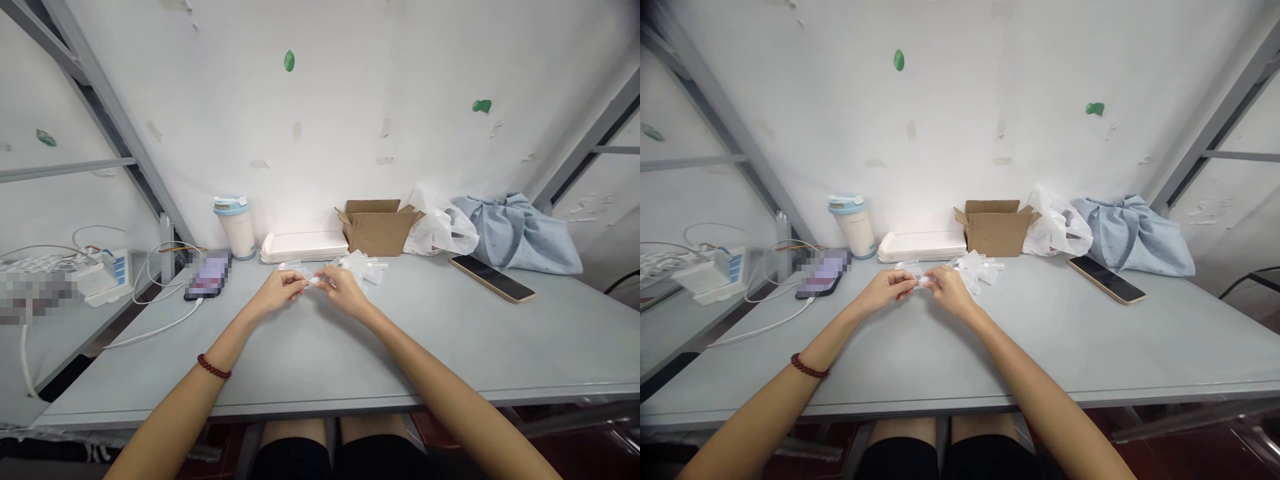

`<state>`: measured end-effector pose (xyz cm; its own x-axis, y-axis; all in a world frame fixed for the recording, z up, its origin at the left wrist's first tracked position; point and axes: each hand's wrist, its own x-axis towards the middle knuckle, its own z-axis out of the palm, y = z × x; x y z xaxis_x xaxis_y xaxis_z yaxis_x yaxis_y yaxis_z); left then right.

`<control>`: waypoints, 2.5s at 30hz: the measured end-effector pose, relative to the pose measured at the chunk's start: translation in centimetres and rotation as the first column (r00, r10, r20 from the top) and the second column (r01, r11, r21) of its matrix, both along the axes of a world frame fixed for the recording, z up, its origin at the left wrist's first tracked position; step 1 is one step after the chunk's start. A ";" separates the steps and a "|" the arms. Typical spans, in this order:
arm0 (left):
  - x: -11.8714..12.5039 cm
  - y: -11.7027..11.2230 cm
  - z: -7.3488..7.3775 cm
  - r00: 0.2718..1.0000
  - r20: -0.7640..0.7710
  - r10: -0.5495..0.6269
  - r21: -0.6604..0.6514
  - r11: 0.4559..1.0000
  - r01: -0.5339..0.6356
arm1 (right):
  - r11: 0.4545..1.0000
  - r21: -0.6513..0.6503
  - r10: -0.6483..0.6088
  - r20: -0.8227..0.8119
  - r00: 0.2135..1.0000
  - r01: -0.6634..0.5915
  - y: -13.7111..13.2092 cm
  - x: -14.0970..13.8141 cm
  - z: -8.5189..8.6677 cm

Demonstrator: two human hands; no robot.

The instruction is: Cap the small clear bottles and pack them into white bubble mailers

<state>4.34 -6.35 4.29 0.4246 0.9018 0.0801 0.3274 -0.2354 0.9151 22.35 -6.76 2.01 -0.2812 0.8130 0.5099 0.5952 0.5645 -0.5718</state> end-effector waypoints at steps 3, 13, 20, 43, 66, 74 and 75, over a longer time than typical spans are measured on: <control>-0.1 0.2 0.0 1.000 0.000 0.004 0.015 1.000 -0.004 | 1.000 -0.015 0.001 0.004 1.000 -0.001 0.1 0.1 0.4; -0.8 0.4 0.1 0.999 0.016 0.052 0.020 0.998 -0.052 | 0.998 -0.060 0.008 -0.002 1.000 -0.008 -0.1 0.7 0.2; -0.4 0.3 0.2 0.999 -0.025 0.043 0.011 0.999 -0.043 | 1.000 -0.023 0.020 0.009 1.000 -0.020 -0.2 0.2 -0.3; -4.9 3.3 -0.8 0.854 -0.220 0.472 0.147 0.881 -0.449 | 0.969 0.163 -0.245 0.684 0.687 0.184 -0.3 0.3 -1.0; -1.3 0.7 0.6 0.989 0.027 0.143 0.077 0.986 -0.145 | 0.938 -0.341 -0.166 -0.604 0.780 -0.064 -0.4 1.0 1.4; -0.8 0.2 0.9 0.995 0.034 0.094 0.021 0.995 -0.095 | 0.927 -0.359 -0.149 -0.626 0.765 -0.114 -0.7 0.7 1.6; -0.8 0.2 0.8 0.997 0.028 0.076 0.022 0.997 -0.077 | 0.927 -0.358 -0.150 -0.625 0.766 -0.110 -0.7 0.7 1.5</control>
<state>3.57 -6.11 5.12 0.3517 0.9294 0.1115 0.3203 -0.2314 0.9186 23.05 -7.51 3.56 0.0181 0.9709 0.2386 0.0315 0.2380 -0.9708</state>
